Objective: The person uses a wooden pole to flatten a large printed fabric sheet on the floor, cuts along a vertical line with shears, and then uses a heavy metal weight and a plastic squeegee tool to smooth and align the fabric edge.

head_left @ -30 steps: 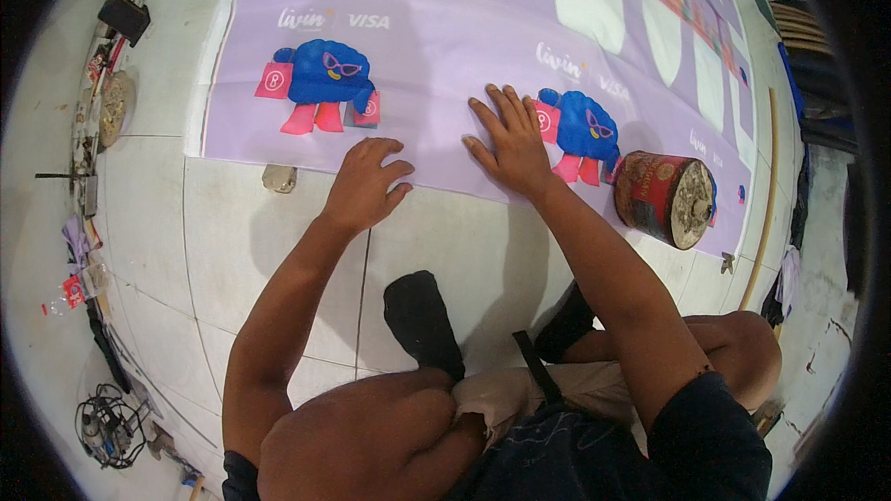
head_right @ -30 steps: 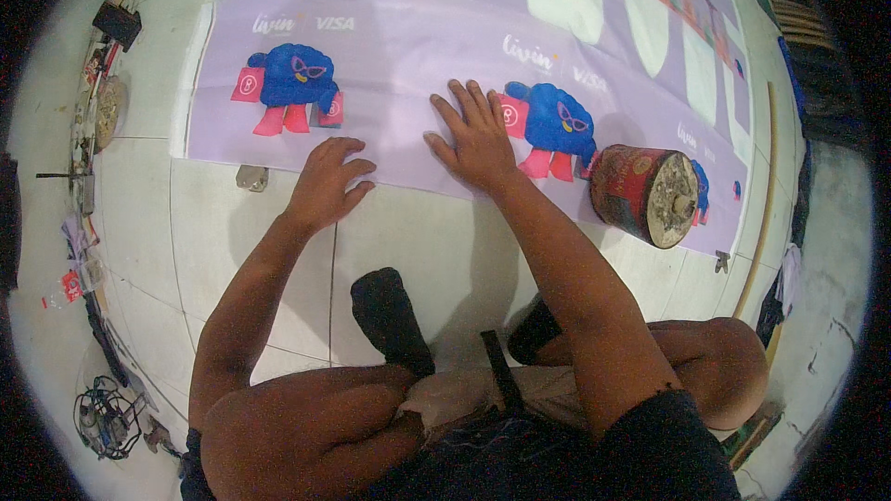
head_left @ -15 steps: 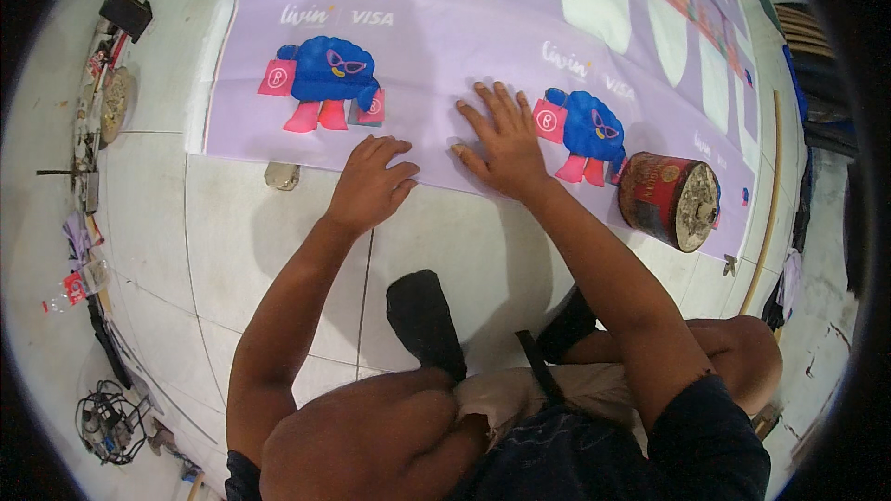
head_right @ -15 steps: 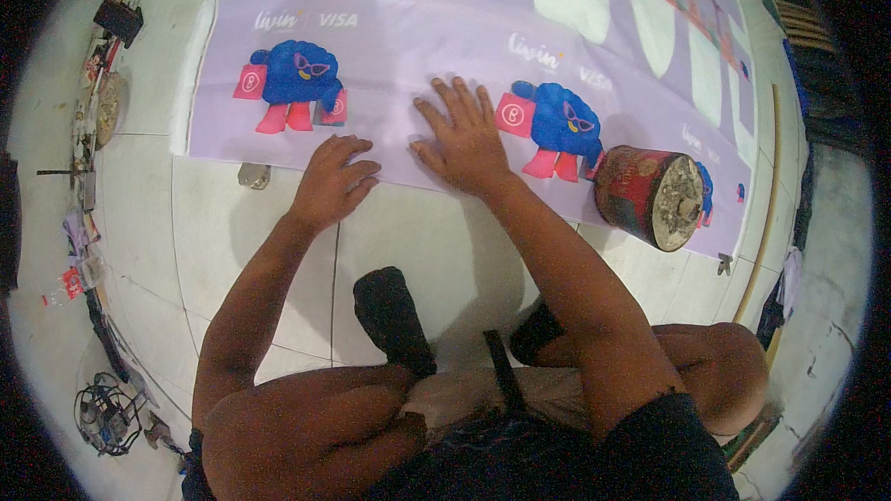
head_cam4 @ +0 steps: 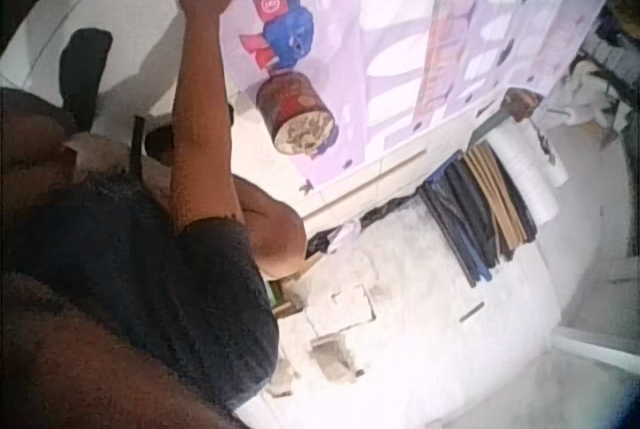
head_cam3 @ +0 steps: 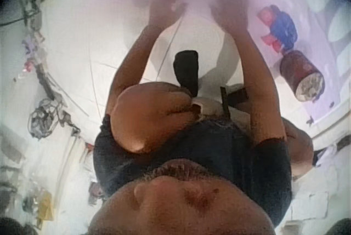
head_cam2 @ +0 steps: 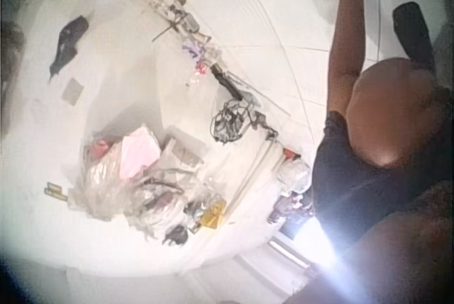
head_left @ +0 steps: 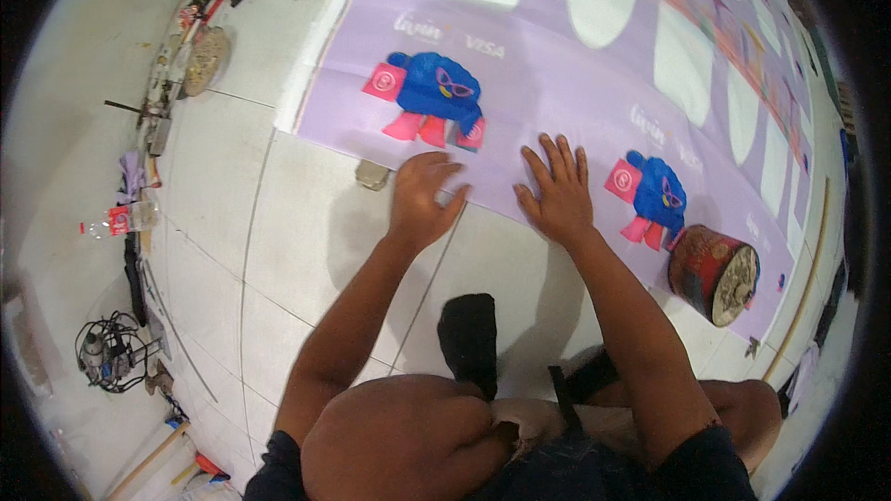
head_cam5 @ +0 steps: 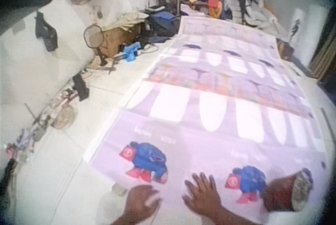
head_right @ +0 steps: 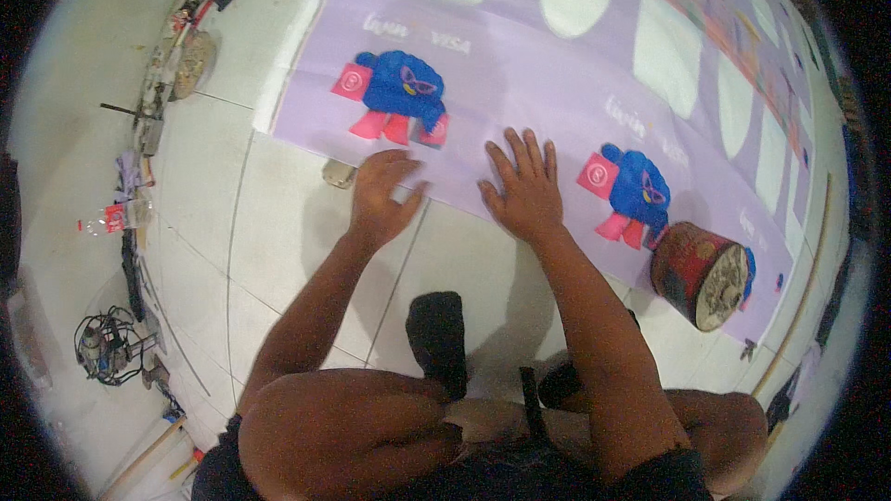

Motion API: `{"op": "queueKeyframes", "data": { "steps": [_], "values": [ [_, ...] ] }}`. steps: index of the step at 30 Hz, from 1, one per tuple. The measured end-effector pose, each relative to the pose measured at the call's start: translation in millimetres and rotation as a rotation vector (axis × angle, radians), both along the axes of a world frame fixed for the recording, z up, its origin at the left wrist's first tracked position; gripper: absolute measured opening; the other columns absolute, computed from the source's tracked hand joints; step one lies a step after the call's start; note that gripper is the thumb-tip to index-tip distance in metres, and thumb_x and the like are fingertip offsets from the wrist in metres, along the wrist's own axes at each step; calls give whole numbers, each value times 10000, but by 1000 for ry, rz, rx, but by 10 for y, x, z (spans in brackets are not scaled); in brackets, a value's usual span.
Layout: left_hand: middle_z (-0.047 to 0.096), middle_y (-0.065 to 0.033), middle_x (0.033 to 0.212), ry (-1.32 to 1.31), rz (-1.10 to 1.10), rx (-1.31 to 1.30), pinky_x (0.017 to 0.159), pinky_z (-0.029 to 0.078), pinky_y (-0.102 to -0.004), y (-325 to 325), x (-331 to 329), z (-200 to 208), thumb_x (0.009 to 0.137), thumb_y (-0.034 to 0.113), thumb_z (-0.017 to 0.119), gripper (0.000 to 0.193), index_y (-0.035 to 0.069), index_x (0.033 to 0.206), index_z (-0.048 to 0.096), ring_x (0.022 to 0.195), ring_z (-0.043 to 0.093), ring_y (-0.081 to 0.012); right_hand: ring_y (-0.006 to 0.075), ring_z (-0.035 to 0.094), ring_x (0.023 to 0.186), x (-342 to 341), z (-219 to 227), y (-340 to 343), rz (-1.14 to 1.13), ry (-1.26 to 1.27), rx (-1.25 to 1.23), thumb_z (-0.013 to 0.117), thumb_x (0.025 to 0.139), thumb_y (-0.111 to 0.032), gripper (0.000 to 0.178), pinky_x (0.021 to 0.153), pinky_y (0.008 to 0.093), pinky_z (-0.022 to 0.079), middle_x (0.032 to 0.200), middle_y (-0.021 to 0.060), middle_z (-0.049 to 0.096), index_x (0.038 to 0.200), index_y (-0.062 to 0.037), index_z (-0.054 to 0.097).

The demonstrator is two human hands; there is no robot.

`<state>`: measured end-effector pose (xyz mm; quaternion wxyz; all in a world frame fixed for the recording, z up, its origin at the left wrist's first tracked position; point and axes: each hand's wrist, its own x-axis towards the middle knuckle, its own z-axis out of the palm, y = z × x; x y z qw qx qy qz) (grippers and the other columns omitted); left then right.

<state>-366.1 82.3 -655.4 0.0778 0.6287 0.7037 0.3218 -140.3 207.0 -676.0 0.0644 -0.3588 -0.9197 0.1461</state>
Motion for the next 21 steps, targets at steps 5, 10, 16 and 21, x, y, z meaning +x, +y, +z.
{"op": "queueKeyframes", "data": {
  "steps": [5,10,16,21],
  "values": [
    [601,-98,951,-268,806,-95,799,463,-345,-516,-581,47,878,319,712,377,0,1049,607,901,560,-215,348,229,1460,-40,62,-11,-4,-6,-6,580,902,-421,593,1189,564,97,1533,145,339,1419,-147,481],
    [558,-14,821,-929,730,-463,714,464,-322,-647,-753,81,912,421,653,385,45,982,610,767,499,-147,335,229,1462,-103,93,-52,-9,13,-5,589,896,-388,582,1191,548,108,1530,140,344,1412,-139,488],
    [586,-69,1039,-1265,858,-405,750,516,-331,-403,-638,198,916,319,659,374,68,1155,518,815,580,-168,339,248,1455,-33,69,-27,-6,73,44,599,887,-377,574,1191,541,121,1523,139,359,1402,-143,503],
    [609,-123,1042,-1383,864,-296,761,536,-366,-483,-727,84,912,201,668,500,37,1292,389,848,645,-211,339,257,1450,-48,64,-36,-3,83,34,613,880,-365,575,1188,544,129,1519,141,363,1400,-143,505]
  ]
}}
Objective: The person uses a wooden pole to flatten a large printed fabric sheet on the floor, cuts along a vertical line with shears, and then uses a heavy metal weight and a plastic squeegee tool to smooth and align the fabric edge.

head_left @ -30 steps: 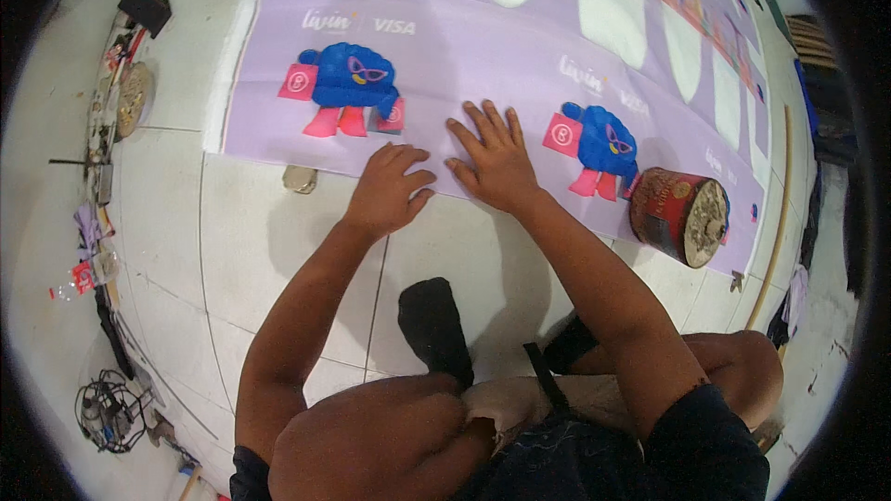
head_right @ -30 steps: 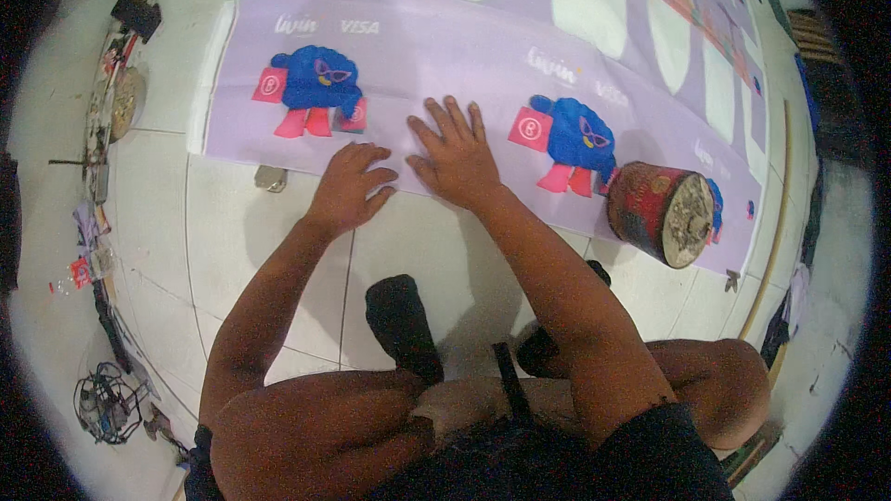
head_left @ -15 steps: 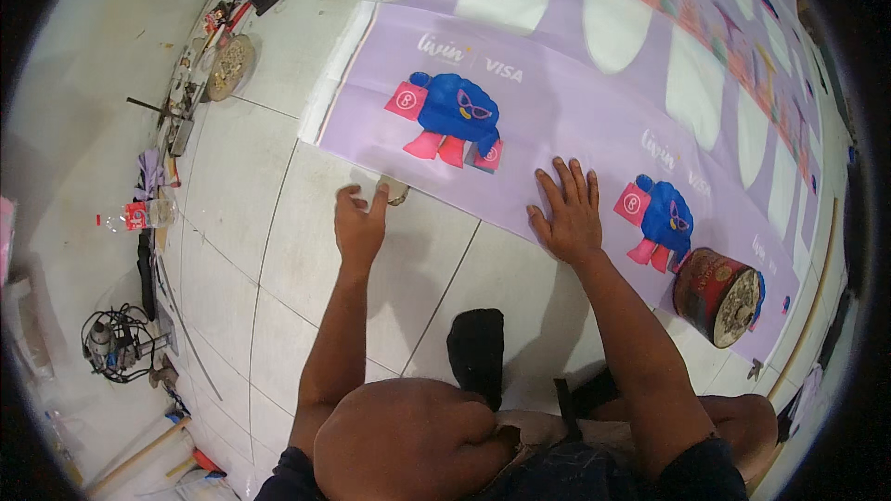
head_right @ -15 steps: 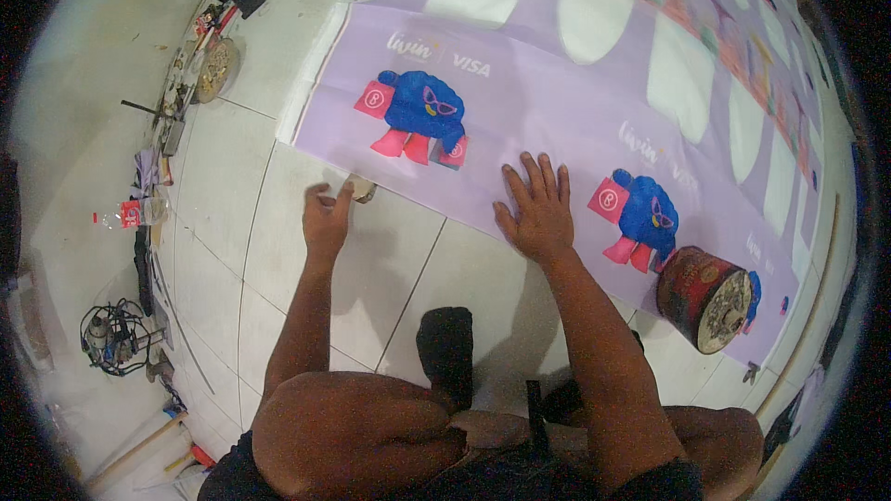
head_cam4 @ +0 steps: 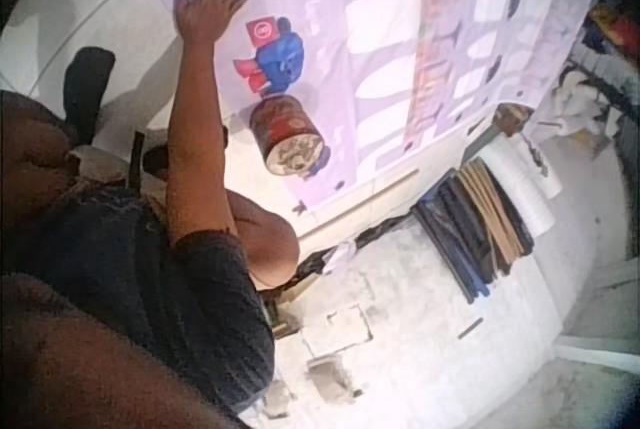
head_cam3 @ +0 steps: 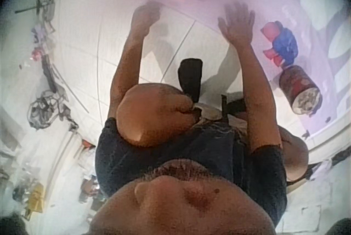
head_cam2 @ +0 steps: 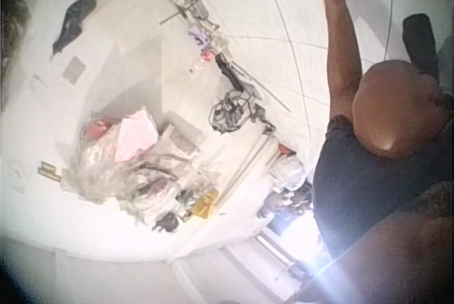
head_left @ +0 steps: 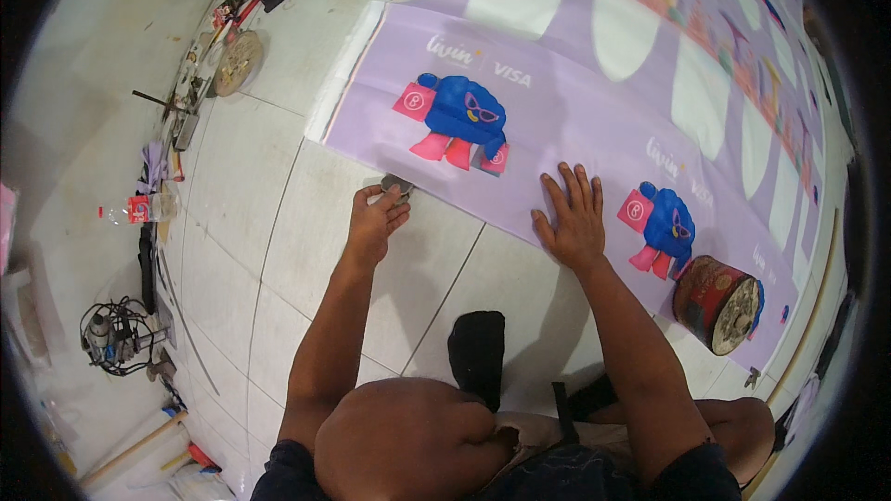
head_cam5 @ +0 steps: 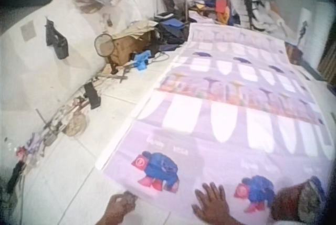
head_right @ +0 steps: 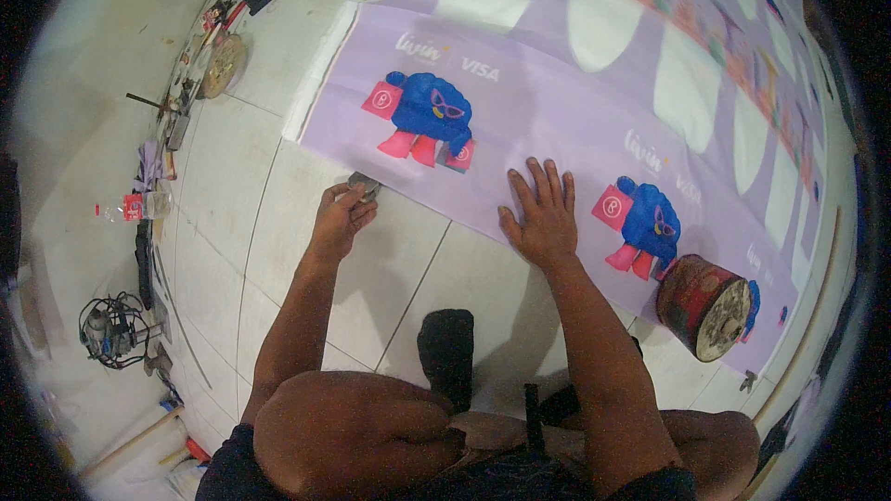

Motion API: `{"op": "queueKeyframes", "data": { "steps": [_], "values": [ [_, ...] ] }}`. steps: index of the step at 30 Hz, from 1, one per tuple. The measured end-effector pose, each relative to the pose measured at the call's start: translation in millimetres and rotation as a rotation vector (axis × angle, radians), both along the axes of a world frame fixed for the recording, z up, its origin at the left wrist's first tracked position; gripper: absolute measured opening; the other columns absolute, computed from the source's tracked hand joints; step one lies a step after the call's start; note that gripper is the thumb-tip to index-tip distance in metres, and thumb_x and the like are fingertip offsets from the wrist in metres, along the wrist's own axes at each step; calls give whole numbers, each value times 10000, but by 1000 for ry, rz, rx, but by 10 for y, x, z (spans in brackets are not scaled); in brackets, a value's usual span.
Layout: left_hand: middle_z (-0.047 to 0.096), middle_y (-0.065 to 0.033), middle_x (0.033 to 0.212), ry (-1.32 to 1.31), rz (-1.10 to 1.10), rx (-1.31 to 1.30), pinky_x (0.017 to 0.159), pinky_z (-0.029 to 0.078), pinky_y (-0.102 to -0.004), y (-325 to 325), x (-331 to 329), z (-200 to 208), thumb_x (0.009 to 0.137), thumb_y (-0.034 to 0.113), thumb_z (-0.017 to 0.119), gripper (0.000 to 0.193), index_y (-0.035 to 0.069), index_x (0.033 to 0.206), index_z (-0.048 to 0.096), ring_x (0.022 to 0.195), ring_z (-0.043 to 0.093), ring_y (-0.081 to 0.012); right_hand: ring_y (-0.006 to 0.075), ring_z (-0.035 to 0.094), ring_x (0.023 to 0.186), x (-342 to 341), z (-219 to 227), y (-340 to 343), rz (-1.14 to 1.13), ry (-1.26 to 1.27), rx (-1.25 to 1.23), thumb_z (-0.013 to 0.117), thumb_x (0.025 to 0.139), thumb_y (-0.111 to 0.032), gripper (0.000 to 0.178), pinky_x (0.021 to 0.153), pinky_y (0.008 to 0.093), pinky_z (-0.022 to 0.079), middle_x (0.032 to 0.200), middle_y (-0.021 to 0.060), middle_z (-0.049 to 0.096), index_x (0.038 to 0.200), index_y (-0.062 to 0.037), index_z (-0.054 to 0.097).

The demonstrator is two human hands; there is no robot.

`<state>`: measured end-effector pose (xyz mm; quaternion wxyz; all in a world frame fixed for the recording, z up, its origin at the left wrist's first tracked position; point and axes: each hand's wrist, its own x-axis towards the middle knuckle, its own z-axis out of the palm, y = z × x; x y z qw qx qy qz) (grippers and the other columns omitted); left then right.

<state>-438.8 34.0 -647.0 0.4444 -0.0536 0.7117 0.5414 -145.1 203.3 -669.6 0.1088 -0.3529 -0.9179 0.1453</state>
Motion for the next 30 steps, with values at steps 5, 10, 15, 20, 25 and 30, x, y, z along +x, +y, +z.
{"op": "queueKeyframes", "data": {
  "steps": [5,10,15,20,25,30],
  "values": [
    [636,-172,1048,98,-23,46,781,498,-334,-167,0,-67,879,173,690,606,-9,1346,349,830,638,-216,336,249,1453,14,-6,15,-3,-33,8,603,886,-378,573,1191,540,119,1518,140,357,1401,-149,501],
    [647,-143,945,62,-84,-31,750,505,-325,-557,124,-82,892,131,665,520,-59,1307,417,797,644,-200,343,233,1459,36,-40,26,-1,-36,-17,613,883,-404,590,1185,567,126,1531,143,343,1405,-154,499],
    [644,-127,922,-51,-81,-16,750,514,-335,-556,530,60,873,118,683,414,-72,1194,503,805,647,-199,339,224,1461,13,-5,26,-13,-94,-29,599,884,-391,584,1191,551,113,1527,145,343,1404,-145,500],
    [645,-120,935,-96,-59,19,724,531,-326,-255,511,-10,870,141,695,402,-66,1160,510,792,653,-202,345,225,1459,-19,21,10,-9,-81,-32,601,878,-384,586,1190,553,114,1525,149,345,1402,-140,502],
    [642,-133,972,-63,11,48,737,535,-331,-61,392,-147,853,190,721,487,-72,1188,484,807,653,-207,357,232,1455,-53,17,2,-9,-86,-39,611,874,-394,591,1183,572,122,1519,158,354,1399,-145,504],
    [639,-127,979,-76,3,84,780,530,-344,-58,233,-126,847,270,719,535,-69,1193,493,837,645,-203,353,231,1456,-52,23,-9,-4,-95,-29,607,876,-374,589,1185,559,121,1523,158,350,1399,-127,498]
  ]
}}
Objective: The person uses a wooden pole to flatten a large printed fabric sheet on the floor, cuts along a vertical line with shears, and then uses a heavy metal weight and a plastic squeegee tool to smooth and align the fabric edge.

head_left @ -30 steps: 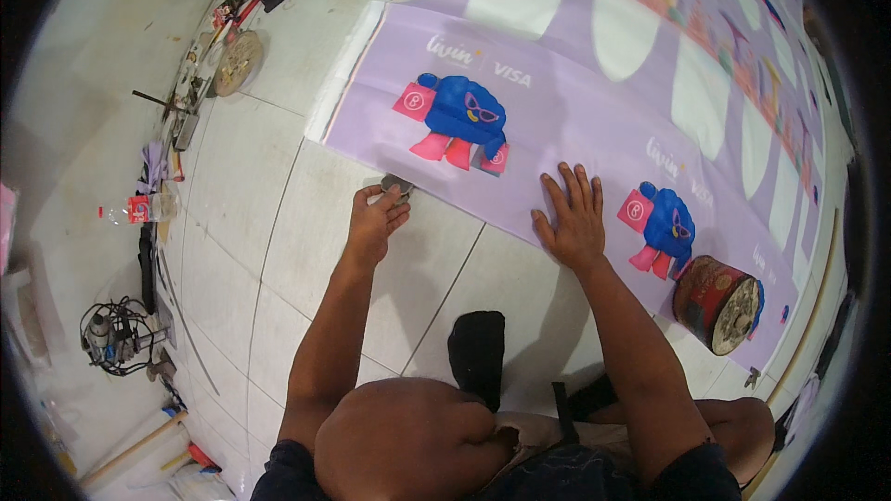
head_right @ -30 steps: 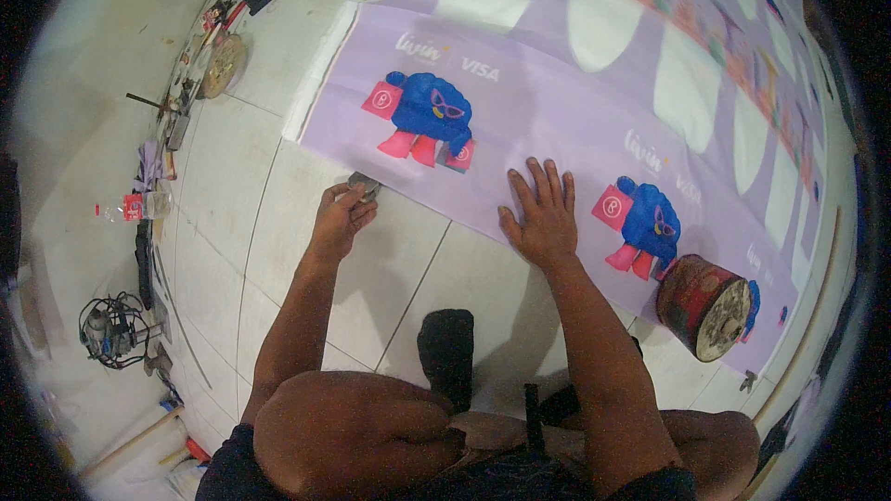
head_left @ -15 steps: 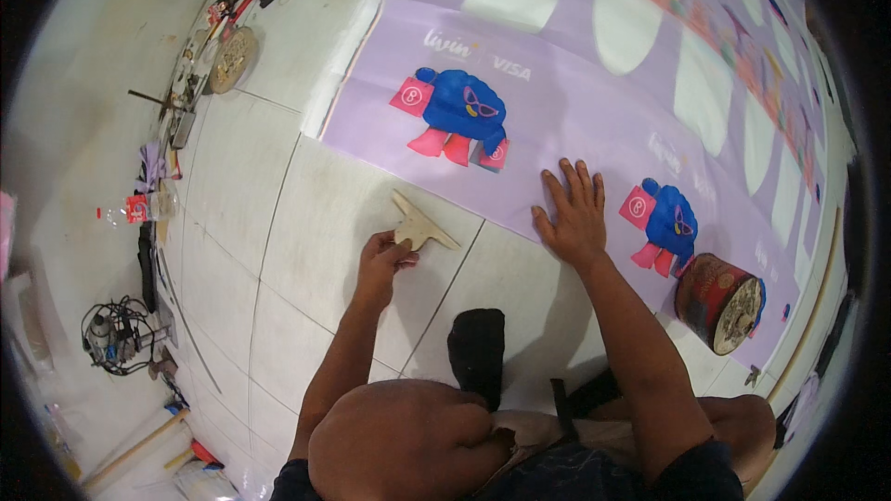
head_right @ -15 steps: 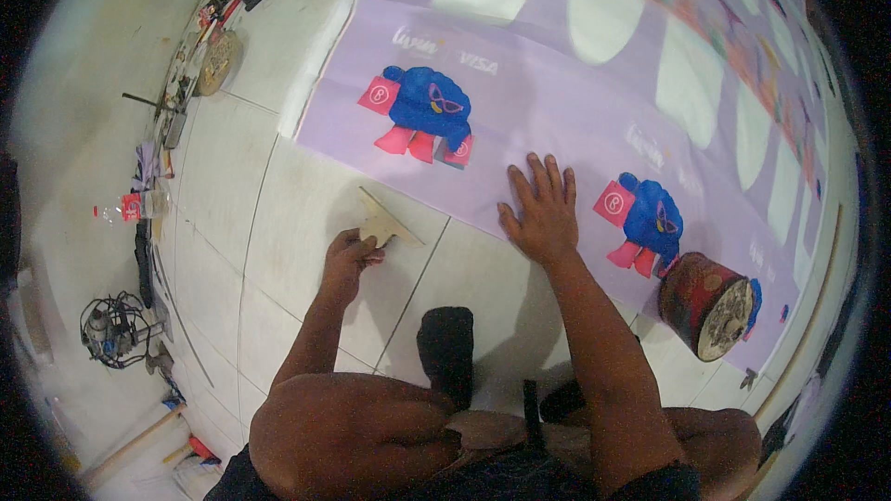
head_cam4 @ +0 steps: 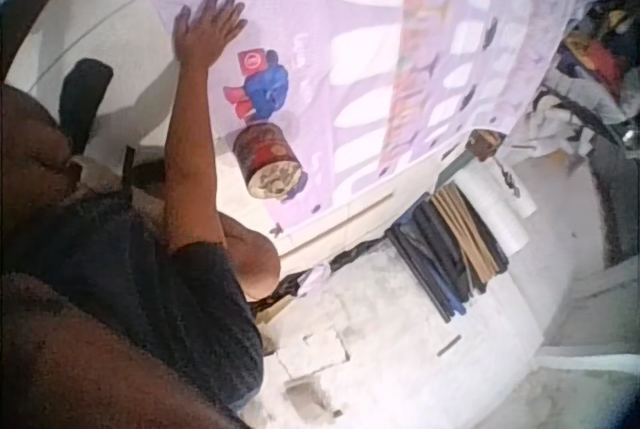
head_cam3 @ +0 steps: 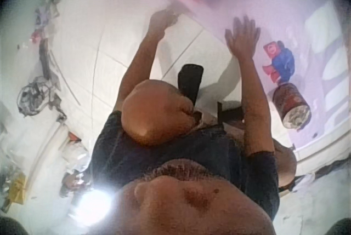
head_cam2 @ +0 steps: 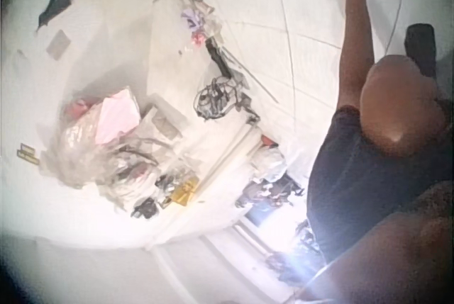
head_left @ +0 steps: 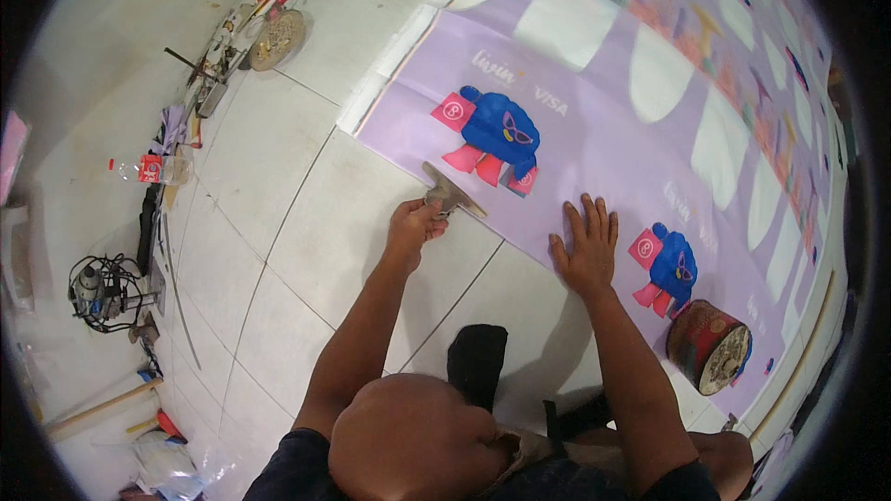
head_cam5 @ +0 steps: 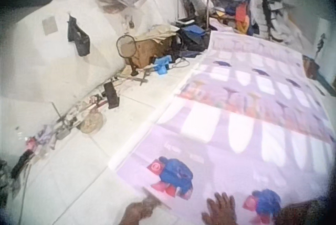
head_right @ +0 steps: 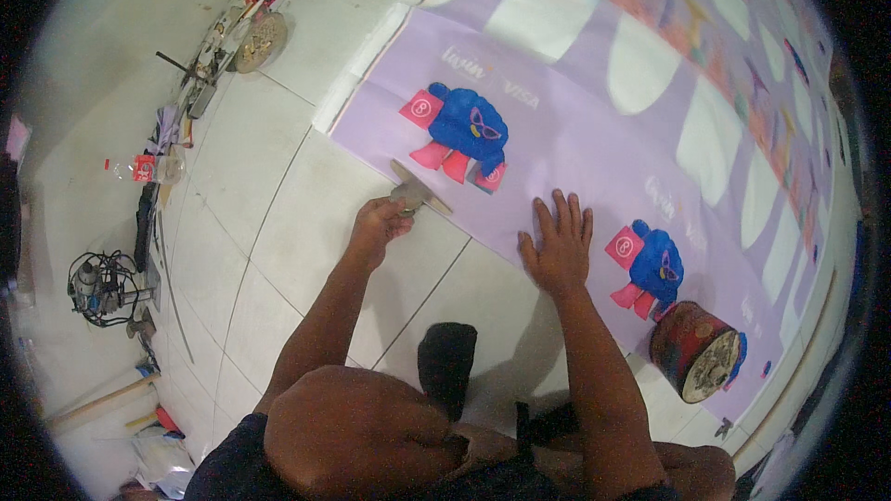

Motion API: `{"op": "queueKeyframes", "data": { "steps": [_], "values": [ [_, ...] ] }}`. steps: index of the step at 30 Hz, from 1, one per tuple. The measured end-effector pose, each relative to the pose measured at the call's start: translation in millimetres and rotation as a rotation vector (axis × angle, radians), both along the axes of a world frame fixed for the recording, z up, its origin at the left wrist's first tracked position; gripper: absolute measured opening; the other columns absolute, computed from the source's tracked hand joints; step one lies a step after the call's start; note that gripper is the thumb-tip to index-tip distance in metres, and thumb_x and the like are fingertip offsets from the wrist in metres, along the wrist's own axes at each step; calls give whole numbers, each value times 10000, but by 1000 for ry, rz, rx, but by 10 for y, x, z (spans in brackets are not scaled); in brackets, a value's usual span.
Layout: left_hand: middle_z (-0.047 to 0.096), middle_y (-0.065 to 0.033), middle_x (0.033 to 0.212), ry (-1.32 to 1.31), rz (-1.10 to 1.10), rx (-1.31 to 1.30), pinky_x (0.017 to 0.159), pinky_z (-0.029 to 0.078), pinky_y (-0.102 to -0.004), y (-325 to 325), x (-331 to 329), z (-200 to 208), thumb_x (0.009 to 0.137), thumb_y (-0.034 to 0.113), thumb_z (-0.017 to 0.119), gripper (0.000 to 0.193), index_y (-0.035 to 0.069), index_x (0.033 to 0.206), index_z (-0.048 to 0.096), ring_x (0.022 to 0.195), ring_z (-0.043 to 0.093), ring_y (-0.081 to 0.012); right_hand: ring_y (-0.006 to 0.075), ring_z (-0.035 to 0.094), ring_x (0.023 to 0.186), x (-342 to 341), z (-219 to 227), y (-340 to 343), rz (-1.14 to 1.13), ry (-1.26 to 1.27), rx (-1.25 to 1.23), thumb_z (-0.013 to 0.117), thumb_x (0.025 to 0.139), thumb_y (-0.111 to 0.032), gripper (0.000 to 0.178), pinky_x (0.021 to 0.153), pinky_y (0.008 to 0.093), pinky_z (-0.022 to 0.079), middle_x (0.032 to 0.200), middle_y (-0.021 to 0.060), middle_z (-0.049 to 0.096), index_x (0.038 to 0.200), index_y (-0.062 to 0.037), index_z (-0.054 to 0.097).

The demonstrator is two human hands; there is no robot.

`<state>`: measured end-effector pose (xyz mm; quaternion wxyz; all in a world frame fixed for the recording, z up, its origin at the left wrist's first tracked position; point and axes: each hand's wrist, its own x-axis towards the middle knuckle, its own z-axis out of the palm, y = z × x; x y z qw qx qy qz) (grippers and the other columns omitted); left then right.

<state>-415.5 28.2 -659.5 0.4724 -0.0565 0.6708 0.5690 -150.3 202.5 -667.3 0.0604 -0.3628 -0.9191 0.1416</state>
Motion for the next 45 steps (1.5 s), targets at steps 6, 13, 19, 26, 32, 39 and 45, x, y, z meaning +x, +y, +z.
{"op": "queueKeyframes", "data": {
  "steps": [6,13,19,26,32,39,45],
  "values": [
    [651,-140,1027,202,-321,-229,829,520,-362,44,-168,161,858,411,700,570,-25,1198,564,896,646,-229,357,241,1452,45,-15,27,6,20,22,608,875,-354,581,1182,558,124,1520,165,355,1391,-109,502],
    [555,-236,1264,1451,-360,-316,1027,397,-476,256,-1151,51,843,241,712,512,17,1274,549,1207,501,-382,383,272,1434,47,14,48,2,35,25,626,862,-393,595,1167,593,139,1499,176,380,1384,-124,524],
    [502,-212,1360,1474,-607,-413,1031,429,-462,301,-2102,-130,858,328,703,470,176,1294,611,1246,493,-392,390,253,1441,-8,-2,32,22,25,-17,622,868,-401,604,1173,593,121,1508,190,362,1393,-122,514],
    [583,-175,1177,1389,-700,-432,961,473,-457,515,-2390,-60,800,394,756,528,168,1258,625,1119,557,-372,303,557,1068,-318,280,-253,-183,128,-351,711,852,-267,414,930,467,417,1198,180,570,1165,-25,589],
    [566,-181,1218,1374,-593,-327,986,454,-456,645,-2379,-58,806,348,753,525,165,1278,611,1150,536,-379,192,636,814,-1273,279,-1107,-563,240,-1473,730,875,-433,518,672,329,539,985,111,612,1123,-22,536],
    [487,-177,1399,1490,-908,-304,1038,435,-444,1009,-2220,-8,815,425,733,571,219,1329,594,1293,471,-357,189,612,898,-1687,311,-1088,-848,376,-1713,678,896,-489,522,712,349,559,1024,61,569,1150,-67,507],
    [494,-165,1384,1437,-1014,-346,1024,445,-441,1091,-2263,91,795,454,745,594,235,1326,594,1282,481,-347,184,507,1034,-1734,381,-1155,-1011,554,-1874,627,951,-371,318,891,411,488,1087,7,510,1113,-123,512]
  ]
}}
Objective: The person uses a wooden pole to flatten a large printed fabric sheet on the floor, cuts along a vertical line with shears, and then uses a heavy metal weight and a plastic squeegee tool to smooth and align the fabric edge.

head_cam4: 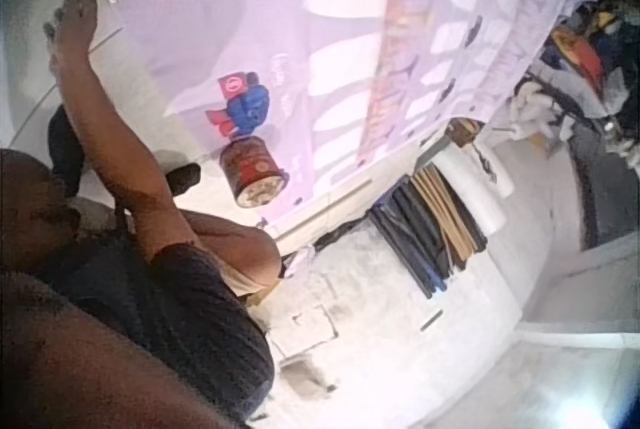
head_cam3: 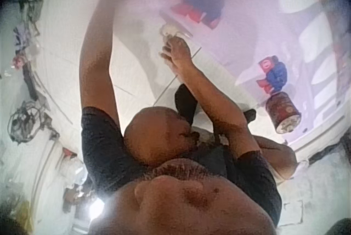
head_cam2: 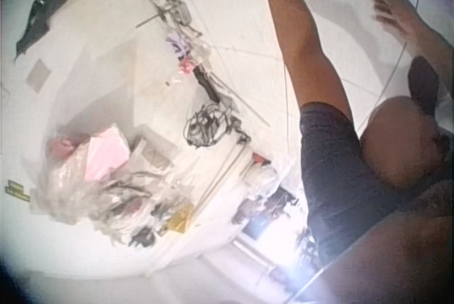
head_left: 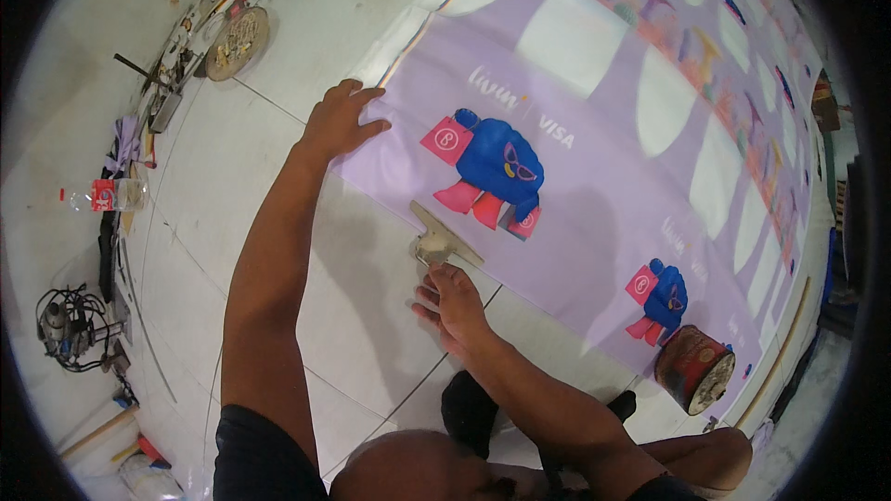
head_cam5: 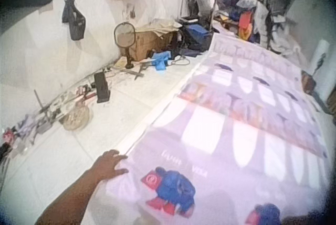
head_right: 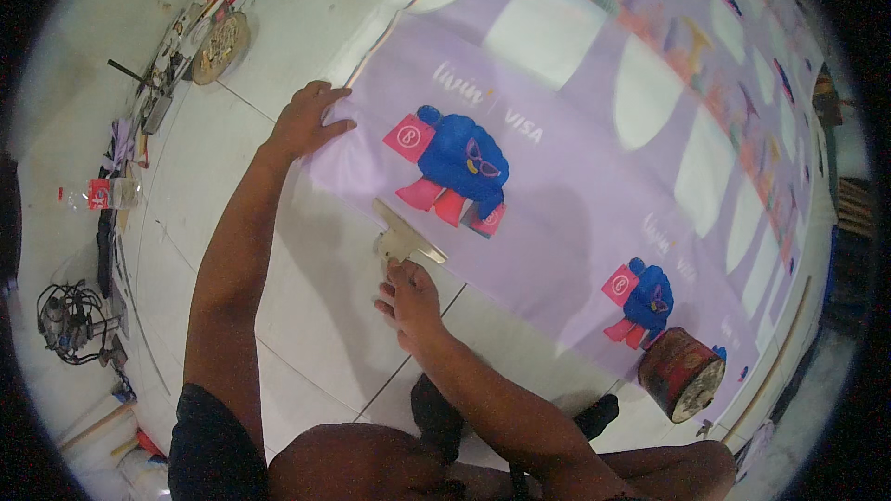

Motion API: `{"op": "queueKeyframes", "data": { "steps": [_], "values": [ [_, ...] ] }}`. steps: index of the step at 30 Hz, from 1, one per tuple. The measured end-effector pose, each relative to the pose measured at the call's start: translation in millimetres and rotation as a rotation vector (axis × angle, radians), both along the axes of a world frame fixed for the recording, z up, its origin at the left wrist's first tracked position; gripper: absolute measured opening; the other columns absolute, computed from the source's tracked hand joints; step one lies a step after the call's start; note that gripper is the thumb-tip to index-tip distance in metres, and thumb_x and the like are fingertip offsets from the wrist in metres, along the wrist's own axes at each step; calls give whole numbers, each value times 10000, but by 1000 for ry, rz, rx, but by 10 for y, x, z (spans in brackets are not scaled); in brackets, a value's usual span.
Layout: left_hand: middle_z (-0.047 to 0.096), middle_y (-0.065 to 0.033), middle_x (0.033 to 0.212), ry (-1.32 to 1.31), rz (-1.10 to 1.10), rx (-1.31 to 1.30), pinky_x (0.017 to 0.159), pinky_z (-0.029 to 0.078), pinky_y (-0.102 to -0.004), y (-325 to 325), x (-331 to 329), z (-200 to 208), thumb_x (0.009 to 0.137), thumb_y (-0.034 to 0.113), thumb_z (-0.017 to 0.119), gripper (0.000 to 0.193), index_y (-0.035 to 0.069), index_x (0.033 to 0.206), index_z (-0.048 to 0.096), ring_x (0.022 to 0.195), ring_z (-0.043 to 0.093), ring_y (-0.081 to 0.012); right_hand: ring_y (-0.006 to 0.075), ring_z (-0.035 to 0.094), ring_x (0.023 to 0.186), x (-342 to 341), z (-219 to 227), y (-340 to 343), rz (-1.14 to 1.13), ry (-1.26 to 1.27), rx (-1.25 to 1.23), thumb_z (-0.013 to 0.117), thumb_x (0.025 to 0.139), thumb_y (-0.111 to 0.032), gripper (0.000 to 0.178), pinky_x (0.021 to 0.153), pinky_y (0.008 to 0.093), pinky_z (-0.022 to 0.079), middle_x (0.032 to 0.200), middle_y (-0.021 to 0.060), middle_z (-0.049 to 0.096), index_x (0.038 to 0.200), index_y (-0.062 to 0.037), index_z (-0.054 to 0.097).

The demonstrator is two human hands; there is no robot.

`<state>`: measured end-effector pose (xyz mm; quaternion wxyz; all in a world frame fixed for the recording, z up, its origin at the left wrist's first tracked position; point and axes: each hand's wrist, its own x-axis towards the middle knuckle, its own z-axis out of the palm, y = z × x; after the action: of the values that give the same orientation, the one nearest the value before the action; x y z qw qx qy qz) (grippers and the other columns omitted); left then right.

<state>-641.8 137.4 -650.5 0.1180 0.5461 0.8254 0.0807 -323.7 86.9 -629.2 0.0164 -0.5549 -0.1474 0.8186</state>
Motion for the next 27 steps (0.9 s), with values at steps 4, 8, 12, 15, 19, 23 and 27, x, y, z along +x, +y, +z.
{"op": "queueKeyframes", "data": {
  "steps": [4,8,12,15,19,23,27],
  "values": [
    [501,-156,1358,-33,4,-34,1010,453,-440,13,-12,28,788,456,752,599,240,1323,590,1267,488,-339,199,478,1086,-141,206,-72,-174,12,-67,610,971,-336,263,952,442,456,1137,1,495,1105,-147,485],
    [498,-143,1350,-11,5,-44,996,461,-442,23,-11,32,791,460,752,596,244,1320,584,1254,494,-332,166,523,1023,-223,125,-74,-371,51,-51,659,948,-359,262,920,401,478,1053,-22,559,1041,-150,532],
    [495,-137,1358,-22,-4,-43,1000,458,-446,28,-40,7,794,473,748,598,247,1322,581,1259,491,-328,127,582,921,-223,-23,-133,-393,56,-31,688,933,-340,241,885,314,495,962,-23,612,959,-126,581],
    [491,-138,1366,-28,3,-57,1008,454,-446,34,-32,-5,795,479,747,606,251,1331,577,1275,478,-325,120,610,863,-156,-87,-89,-345,78,-56,697,930,-314,228,848,281,505,945,-6,628,934,-109,595],
    [464,-141,1415,11,10,-36,1029,441,-447,16,-5,-37,796,480,747,614,256,1341,576,1316,442,-329,124,629,833,-100,-215,-131,-266,81,67,705,925,-306,226,822,297,518,913,7,644,916,-105,602],
    [431,-144,1465,54,-3,16,1051,423,-452,18,-3,-45,797,481,746,619,256,1348,576,1343,416,-333,121,633,856,-64,-293,-219,-290,103,180,699,930,-304,230,843,311,515,890,12,655,884,-108,588],
    [436,-145,1466,28,9,1,1057,415,-469,-9,0,-51,802,479,743,623,257,1357,569,1347,414,-334,125,636,875,-81,-302,-252,-286,104,210,687,940,-297,232,870,315,505,892,17,656,872,-108,572]
  ]
}}
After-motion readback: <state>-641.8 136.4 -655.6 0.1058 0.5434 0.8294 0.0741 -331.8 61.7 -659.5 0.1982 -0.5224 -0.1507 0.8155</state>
